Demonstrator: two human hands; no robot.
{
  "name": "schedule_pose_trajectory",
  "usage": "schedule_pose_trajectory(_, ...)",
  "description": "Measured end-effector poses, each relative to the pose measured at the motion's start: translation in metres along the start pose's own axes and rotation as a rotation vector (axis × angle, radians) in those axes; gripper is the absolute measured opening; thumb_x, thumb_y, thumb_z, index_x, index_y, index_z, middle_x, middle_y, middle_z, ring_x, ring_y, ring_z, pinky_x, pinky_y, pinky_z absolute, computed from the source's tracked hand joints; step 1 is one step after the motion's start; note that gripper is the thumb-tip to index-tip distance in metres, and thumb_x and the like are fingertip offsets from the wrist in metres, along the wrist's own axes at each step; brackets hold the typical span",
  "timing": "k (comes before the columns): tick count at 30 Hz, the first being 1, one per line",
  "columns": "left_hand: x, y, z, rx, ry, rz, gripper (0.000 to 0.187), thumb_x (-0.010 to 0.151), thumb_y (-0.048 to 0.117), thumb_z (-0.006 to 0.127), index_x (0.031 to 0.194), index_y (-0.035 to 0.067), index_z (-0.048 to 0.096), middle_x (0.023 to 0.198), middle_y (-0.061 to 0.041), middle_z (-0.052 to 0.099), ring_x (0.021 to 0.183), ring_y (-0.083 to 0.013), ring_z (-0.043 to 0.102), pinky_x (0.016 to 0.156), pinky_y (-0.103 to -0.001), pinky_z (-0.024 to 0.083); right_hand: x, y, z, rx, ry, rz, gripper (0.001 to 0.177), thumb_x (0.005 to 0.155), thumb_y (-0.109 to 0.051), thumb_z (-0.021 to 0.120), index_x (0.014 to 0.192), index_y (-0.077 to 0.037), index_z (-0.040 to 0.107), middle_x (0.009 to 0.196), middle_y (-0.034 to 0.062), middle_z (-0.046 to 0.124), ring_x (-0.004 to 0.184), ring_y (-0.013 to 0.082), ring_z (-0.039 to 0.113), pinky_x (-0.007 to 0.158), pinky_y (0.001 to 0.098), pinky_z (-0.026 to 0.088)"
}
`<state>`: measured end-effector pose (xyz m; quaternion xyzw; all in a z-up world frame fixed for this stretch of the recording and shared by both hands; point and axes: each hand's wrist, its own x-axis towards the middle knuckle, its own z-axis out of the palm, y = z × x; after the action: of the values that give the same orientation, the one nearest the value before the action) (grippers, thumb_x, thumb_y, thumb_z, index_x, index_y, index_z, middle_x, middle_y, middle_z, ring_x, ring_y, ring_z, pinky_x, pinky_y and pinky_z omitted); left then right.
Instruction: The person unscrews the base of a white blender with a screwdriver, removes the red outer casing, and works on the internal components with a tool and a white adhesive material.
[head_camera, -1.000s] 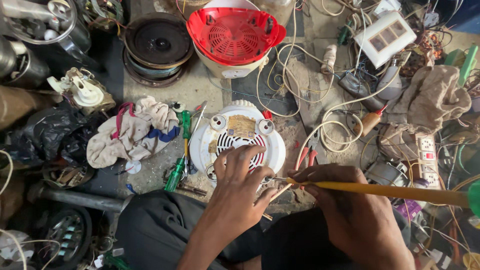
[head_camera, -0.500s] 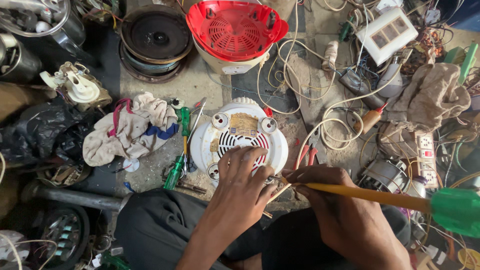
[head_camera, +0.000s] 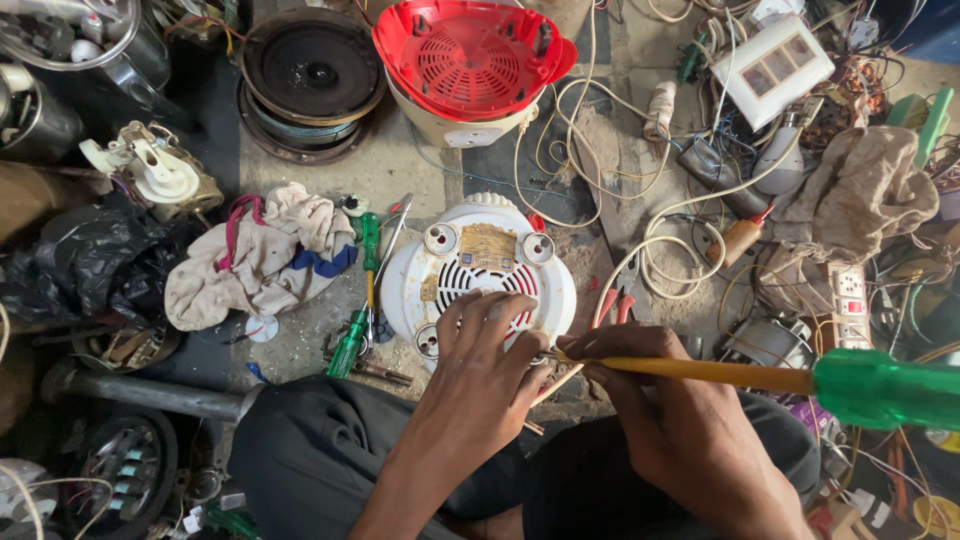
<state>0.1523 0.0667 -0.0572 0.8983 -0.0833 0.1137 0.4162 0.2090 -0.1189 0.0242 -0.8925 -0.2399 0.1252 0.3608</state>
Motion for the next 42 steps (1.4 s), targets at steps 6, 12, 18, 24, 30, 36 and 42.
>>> schedule_pose_trajectory(6,-0.001,0.000,0.000,-0.007,-0.012,-0.007,0.027,0.087,0.019,0.076,0.106,0.005,0.062,0.134,-0.014,0.052,0.131,-0.0358,0.048,0.114,-0.057,0.032,0.001,0.004,0.008,-0.021,-0.010,-0.055,0.024,0.089,-0.001,0.068,0.112,-0.007,0.067,0.108,0.0086,0.073,0.098,0.0280,0.075,0.077,0.0348,0.058)
schedule_pose_trajectory(12,0.002,0.001,0.000,-0.044,0.000,-0.020,0.035,0.086,0.023,0.079,0.110,0.005,0.062,0.132,-0.014,0.052,0.130,-0.0346,0.049,0.116,-0.059,0.029,-0.001,0.013,0.016,0.001,-0.067,-0.077,0.028,0.089,-0.003,0.069,0.116,-0.006,0.063,0.108,0.0082,0.075,0.096,0.0278,0.076,0.075,0.0347,0.060)
schedule_pose_trajectory(18,-0.001,0.000,0.005,-0.177,0.104,-0.045,0.032,0.081,0.021,0.081,0.105,0.009,0.066,0.120,-0.005,0.062,0.123,-0.0240,0.058,0.120,-0.054,0.028,-0.003,0.017,0.023,-0.076,0.078,-0.107,0.027,0.086,-0.013,0.080,0.106,-0.008,0.063,0.101,0.0044,0.077,0.091,0.0238,0.078,0.077,0.0327,0.061)
schedule_pose_trajectory(24,-0.008,-0.006,0.013,-0.179,0.124,-0.012,0.017,0.087,0.023,0.081,0.100,0.013,0.076,0.104,0.001,0.073,0.111,-0.0174,0.064,0.119,-0.050,0.030,-0.006,-0.007,0.010,0.222,0.093,-0.130,0.028,0.092,0.000,0.068,0.119,-0.002,0.063,0.111,0.0083,0.077,0.101,0.0238,0.076,0.086,0.0346,0.060)
schedule_pose_trajectory(30,-0.008,-0.003,0.003,-0.112,0.053,0.089,0.018,0.089,0.019,0.076,0.105,0.011,0.075,0.107,0.000,0.074,0.110,-0.0207,0.065,0.117,-0.052,0.024,-0.013,-0.019,0.002,-0.037,0.241,-0.129,0.017,0.091,-0.003,0.074,0.108,-0.007,0.074,0.103,0.0060,0.080,0.090,0.0157,0.079,0.078,0.0296,0.059)
schedule_pose_trajectory(36,-0.008,0.006,0.005,-0.168,0.073,-0.032,0.014,0.092,0.024,0.076,0.106,0.019,0.074,0.096,0.004,0.074,0.103,-0.0163,0.068,0.117,-0.047,0.030,-0.013,-0.021,0.008,0.086,0.245,-0.153,0.021,0.091,-0.003,0.071,0.112,0.001,0.068,0.100,0.0094,0.079,0.088,0.0150,0.077,0.076,0.0268,0.060)
schedule_pose_trajectory(42,-0.015,0.003,-0.001,-0.176,0.072,0.121,0.032,0.090,0.009,0.067,0.121,0.018,0.073,0.100,0.002,0.074,0.104,-0.0168,0.068,0.122,-0.053,0.020,-0.017,-0.033,0.003,0.275,0.214,0.088,0.023,0.091,-0.004,0.069,0.113,0.001,0.074,0.105,0.0124,0.081,0.095,0.0186,0.076,0.083,0.0297,0.060)
